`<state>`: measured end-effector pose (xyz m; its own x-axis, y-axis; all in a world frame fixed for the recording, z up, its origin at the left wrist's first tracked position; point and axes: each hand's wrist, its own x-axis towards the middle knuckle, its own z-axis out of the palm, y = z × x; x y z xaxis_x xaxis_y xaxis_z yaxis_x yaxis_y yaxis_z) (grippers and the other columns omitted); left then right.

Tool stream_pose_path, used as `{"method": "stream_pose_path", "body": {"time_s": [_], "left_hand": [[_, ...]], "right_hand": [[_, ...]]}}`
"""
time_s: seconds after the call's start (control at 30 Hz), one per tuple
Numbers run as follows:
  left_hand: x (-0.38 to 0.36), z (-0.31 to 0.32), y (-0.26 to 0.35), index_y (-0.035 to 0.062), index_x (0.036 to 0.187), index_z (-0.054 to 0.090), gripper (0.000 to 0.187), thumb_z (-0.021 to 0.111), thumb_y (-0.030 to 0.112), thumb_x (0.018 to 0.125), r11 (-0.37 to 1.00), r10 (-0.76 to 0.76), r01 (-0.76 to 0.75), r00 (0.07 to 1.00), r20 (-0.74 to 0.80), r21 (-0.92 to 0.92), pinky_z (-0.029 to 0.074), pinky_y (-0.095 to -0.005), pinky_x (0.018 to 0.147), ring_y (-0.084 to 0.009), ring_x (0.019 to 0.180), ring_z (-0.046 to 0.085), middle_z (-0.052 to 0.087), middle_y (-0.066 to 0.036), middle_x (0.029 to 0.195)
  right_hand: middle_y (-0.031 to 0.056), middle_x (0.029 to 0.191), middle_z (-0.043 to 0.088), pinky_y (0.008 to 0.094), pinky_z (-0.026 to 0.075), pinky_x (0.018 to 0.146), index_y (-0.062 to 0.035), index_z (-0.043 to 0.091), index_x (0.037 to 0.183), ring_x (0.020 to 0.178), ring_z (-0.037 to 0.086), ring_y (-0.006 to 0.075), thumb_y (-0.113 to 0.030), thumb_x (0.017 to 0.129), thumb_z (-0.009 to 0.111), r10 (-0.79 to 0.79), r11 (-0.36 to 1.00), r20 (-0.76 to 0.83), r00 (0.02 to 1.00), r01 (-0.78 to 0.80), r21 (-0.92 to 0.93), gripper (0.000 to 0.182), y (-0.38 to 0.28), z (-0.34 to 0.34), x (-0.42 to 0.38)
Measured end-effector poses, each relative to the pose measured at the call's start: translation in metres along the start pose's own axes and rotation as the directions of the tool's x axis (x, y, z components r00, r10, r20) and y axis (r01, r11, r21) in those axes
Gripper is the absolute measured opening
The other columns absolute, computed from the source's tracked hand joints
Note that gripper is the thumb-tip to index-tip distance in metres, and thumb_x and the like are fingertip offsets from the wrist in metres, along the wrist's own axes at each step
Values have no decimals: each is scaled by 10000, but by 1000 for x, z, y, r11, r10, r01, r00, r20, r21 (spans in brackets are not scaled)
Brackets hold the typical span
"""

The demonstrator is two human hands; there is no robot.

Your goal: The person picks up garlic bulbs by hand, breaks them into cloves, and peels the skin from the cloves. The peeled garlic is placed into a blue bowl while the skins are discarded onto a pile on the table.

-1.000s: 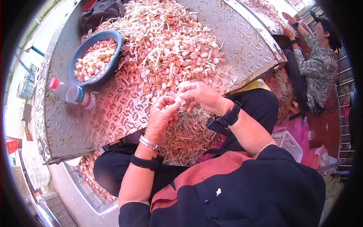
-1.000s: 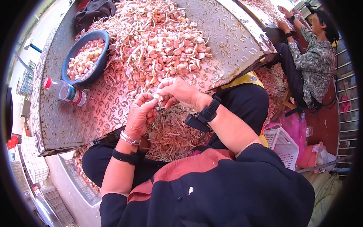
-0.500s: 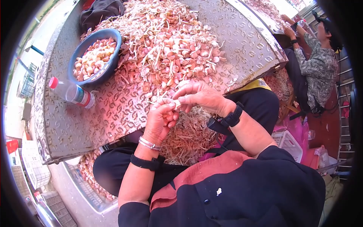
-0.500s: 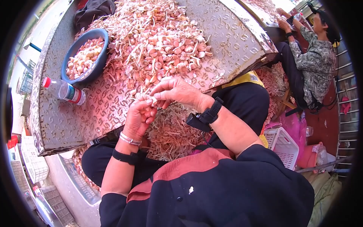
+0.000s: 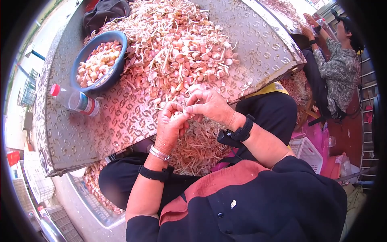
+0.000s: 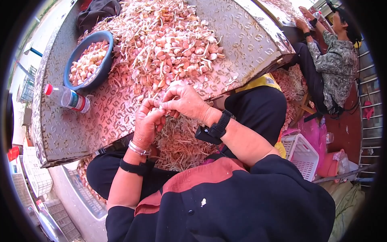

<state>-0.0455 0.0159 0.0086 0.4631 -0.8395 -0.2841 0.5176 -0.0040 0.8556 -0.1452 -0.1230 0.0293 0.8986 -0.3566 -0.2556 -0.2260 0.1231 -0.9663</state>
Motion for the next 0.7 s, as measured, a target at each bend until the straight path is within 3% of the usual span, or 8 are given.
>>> {"method": "stream_pose_path", "body": {"time_s": [0.1,0.3,0.43,0.53,0.63,0.7], "left_hand": [[0,0,1,78,892,487,147,602,52,805,999,-15,14,1000,-7,-50,328,-155,366,-48,479,485,564,-7,697],[-1,-3,5,75,884,504,154,619,47,786,997,-71,68,994,80,44,320,-160,361,-54,466,478,542,0,648],[-1,-2,9,77,878,508,170,638,47,774,995,-92,94,992,82,-18,319,-160,363,-58,468,481,532,6,632],[-1,-2,10,80,878,509,170,641,53,776,997,-76,77,996,54,-8,321,-160,364,-57,469,481,531,10,630],[1,-5,9,87,861,511,147,641,93,794,998,-58,58,996,63,-3,352,-163,375,-48,485,508,569,3,663],[0,-6,8,86,861,510,149,643,93,793,998,-58,58,996,64,1,355,-162,374,-49,487,511,571,1,667]], "right_hand": [[40,768,582,211,515,491,-2,623,843,593,611,104,-78,787,670,-23,999,-36,999,25,39,105,1,0,-1],[27,758,598,212,494,503,-29,610,870,638,592,96,-129,749,734,73,997,268,961,-73,-11,201,-8,-21,2],[25,748,598,212,491,505,-33,597,839,637,587,96,-111,746,735,21,1000,229,973,-20,-6,184,-6,-14,2],[22,771,573,220,495,502,-32,584,818,642,584,93,-89,747,733,-16,995,188,982,-2,96,174,1,-10,0],[-1,793,606,199,452,571,-49,568,879,686,572,64,-88,794,696,-44,993,163,986,26,113,158,4,-7,-2],[11,893,466,199,484,554,-17,571,813,694,568,75,-61,752,727,-125,990,68,990,119,79,172,4,-3,-3]]}}
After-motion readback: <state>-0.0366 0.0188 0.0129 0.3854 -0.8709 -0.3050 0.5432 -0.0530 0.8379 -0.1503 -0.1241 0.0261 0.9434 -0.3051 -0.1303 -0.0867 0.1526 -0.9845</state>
